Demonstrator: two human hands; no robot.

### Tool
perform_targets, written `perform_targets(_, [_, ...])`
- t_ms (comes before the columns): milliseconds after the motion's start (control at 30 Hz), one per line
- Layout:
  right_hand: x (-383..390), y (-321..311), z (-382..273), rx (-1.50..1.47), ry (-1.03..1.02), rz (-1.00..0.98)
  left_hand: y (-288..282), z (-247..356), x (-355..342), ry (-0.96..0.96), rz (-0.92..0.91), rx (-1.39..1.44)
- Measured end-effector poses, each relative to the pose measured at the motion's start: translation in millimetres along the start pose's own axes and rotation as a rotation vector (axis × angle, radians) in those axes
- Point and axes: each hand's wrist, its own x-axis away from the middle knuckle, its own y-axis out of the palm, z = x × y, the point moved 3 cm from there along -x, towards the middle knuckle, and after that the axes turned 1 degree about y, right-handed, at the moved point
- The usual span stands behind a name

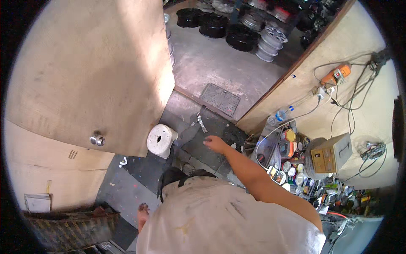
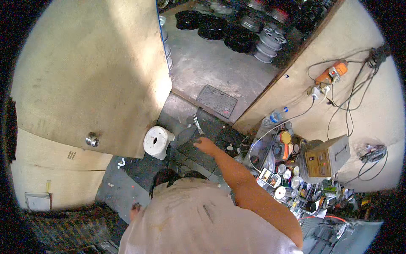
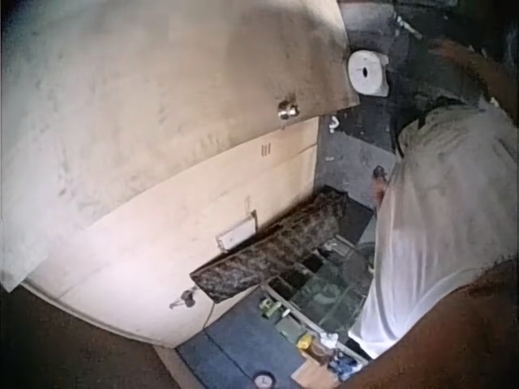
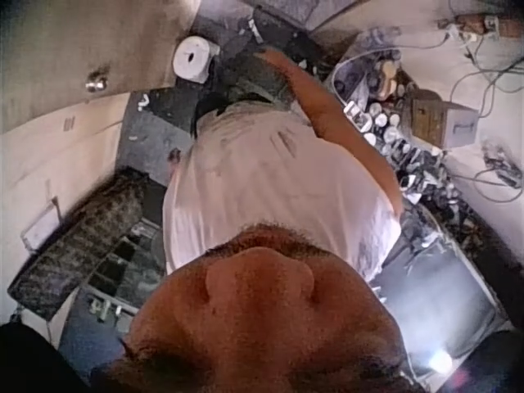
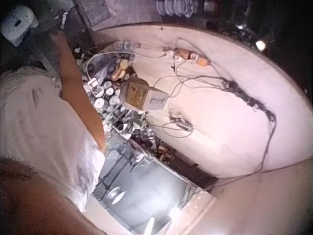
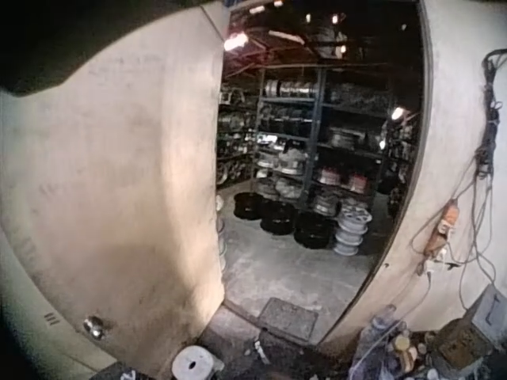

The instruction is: The recorder prepares silver paint and uses a spray gun to paint a car rim.

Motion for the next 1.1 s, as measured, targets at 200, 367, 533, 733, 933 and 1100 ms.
perform_targets(200, [-22,42,23,-0.127,0.068,-0.108,53,146,17,-0.064,-0.024,-0.207])
perform_targets(367, [-6,84,131,1.132,-0.666,-0.496,72,156,21,-0.109,-0.089,-0.432])
perform_targets(533, [10,78,172,-0.224,0.291,-0.634,73,105,50,-0.264,-0.074,-0.427])
perform_targets(733, [2,75,136,-0.375,0.632,-0.492,59,71,84,-0.299,-0.019,-0.475])
perform_targets(933, [-69,94,170,-0.111,0.068,-0.585,63,74,92,-0.292,0.090,-0.294])
perform_targets(1100, [-44,128,67,-0.306,0.463,-0.589,53,105,113,-0.300,0.140,-0.387])
